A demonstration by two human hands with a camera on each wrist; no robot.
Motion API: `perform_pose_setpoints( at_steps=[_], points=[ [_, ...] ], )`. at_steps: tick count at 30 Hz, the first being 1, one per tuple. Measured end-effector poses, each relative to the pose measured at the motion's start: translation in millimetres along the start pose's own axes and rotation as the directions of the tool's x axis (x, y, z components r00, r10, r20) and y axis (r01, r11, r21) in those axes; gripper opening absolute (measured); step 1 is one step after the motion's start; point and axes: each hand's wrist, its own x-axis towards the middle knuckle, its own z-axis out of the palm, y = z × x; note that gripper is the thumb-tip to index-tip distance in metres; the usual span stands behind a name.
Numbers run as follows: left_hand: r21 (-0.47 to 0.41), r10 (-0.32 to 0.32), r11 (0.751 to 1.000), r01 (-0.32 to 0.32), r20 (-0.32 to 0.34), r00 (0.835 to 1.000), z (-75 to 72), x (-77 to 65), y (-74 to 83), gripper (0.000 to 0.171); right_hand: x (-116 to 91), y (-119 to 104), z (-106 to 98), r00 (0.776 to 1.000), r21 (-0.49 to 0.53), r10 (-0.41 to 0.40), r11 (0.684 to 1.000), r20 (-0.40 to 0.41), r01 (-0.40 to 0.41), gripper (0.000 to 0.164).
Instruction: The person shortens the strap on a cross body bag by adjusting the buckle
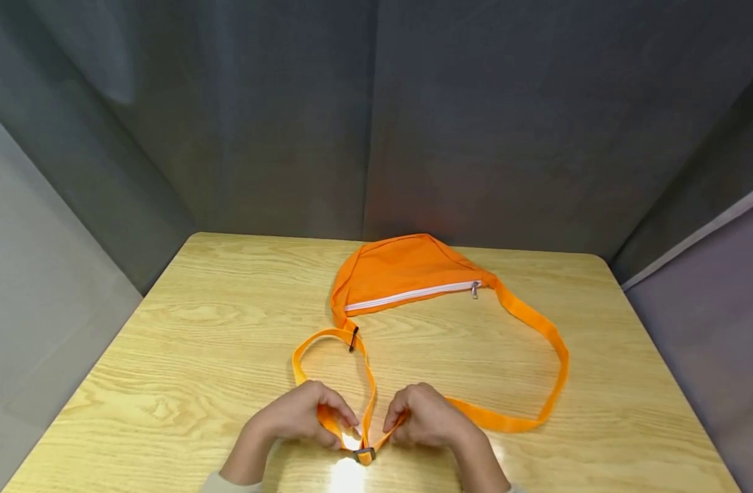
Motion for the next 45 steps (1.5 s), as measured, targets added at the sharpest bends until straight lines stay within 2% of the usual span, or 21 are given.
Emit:
perform_pose_setpoints(
  at_steps=[6,11,14,16,21,23,27,29,31,34,36,37,39,42,45],
  points=[
    [0.011,-0.028,1.000,0.027,0.006,1.000,3.0,-1.4,-2.0,0.033,-2.5,2.3,1.4,0.999,0.000,-0.007,1.000,-0.043,0.007,0.020],
    [0.059,0.038,0.998,-0.034,-0.082,0.996,1.6,-1.7,-1.4,0.025,-6.2,2.5,-1.9,0.993,0.062,-0.016,0.998,-0.113,0.023,0.013],
    [0.075,0.088,0.994,-0.077,-0.159,0.983,-1.4,-2.0,0.8,0.022,-8.7,1.3,-6.0,0.984,0.098,-0.040,0.993,-0.172,0.058,0.010],
    [0.072,0.131,0.990,-0.119,-0.202,0.970,-4.0,-1.9,3.1,0.020,-9.5,0.2,-8.8,0.972,0.117,-0.082,0.987,-0.221,0.110,0.011],
    [0.064,0.231,0.973,-0.222,-0.267,0.936,-10.0,0.1,9.3,0.020,-8.8,-2.5,-13.5,0.934,0.163,-0.170,0.959,-0.315,0.230,0.019],
    [0.050,0.238,0.971,-0.233,-0.277,0.931,-11.3,0.8,11.2,0.022,-7.9,-2.1,-14.1,0.926,0.179,-0.186,0.951,-0.328,0.254,0.019],
    [0.055,0.247,0.969,-0.242,-0.306,0.919,-13.4,-3.7,31.1,0.035,-6.1,-2.6,-13.8,0.925,0.209,-0.170,0.945,-0.340,0.251,0.018],
    [0.090,0.292,0.956,-0.278,-0.324,0.900,-13.8,-5.6,42.6,0.044,-5.1,-3.8,-14.0,0.925,0.227,-0.148,0.945,-0.349,0.237,0.017],
    [0.150,0.368,0.930,-0.336,-0.339,0.866,-13.2,-5.5,49.4,0.051,-4.7,-5.3,-14.4,0.926,0.240,-0.122,0.946,-0.357,0.217,0.015],
    [0.258,0.486,0.872,-0.417,-0.346,0.802,-9.9,0.2,46.4,0.055,-4.6,-6.1,-15.2,0.924,0.257,-0.107,0.943,-0.366,0.211,0.014],
    [0.314,0.534,0.841,-0.442,-0.345,0.772,-7.0,5.4,39.1,0.056,-5.2,-6.0,-15.7,0.923,0.269,-0.099,0.940,-0.372,0.210,0.014],
    [0.335,0.548,0.830,-0.445,-0.347,0.761,-5.7,7.9,35.2,0.056,-5.5,-5.8,-15.9,0.922,0.275,-0.097,0.938,-0.374,0.210,0.014],
    [0.354,0.554,0.824,-0.442,-0.344,0.758,-3.4,12.0,27.7,0.056,-6.1,-5.3,-16.1,0.921,0.287,-0.087,0.935,-0.380,0.207,0.014],
    [0.339,0.537,0.836,-0.432,-0.339,0.772,-0.5,14.8,20.1,0.055,-7.2,-5.0,-15.5,0.924,0.307,-0.070,0.931,-0.376,0.195,0.013],
    [0.315,0.530,0.843,-0.436,-0.338,0.778,1.0,14.6,17.9,0.054,-8.9,-4.4,-15.1,0.930,0.322,-0.063,0.928,-0.362,0.188,0.011]
  ],
)
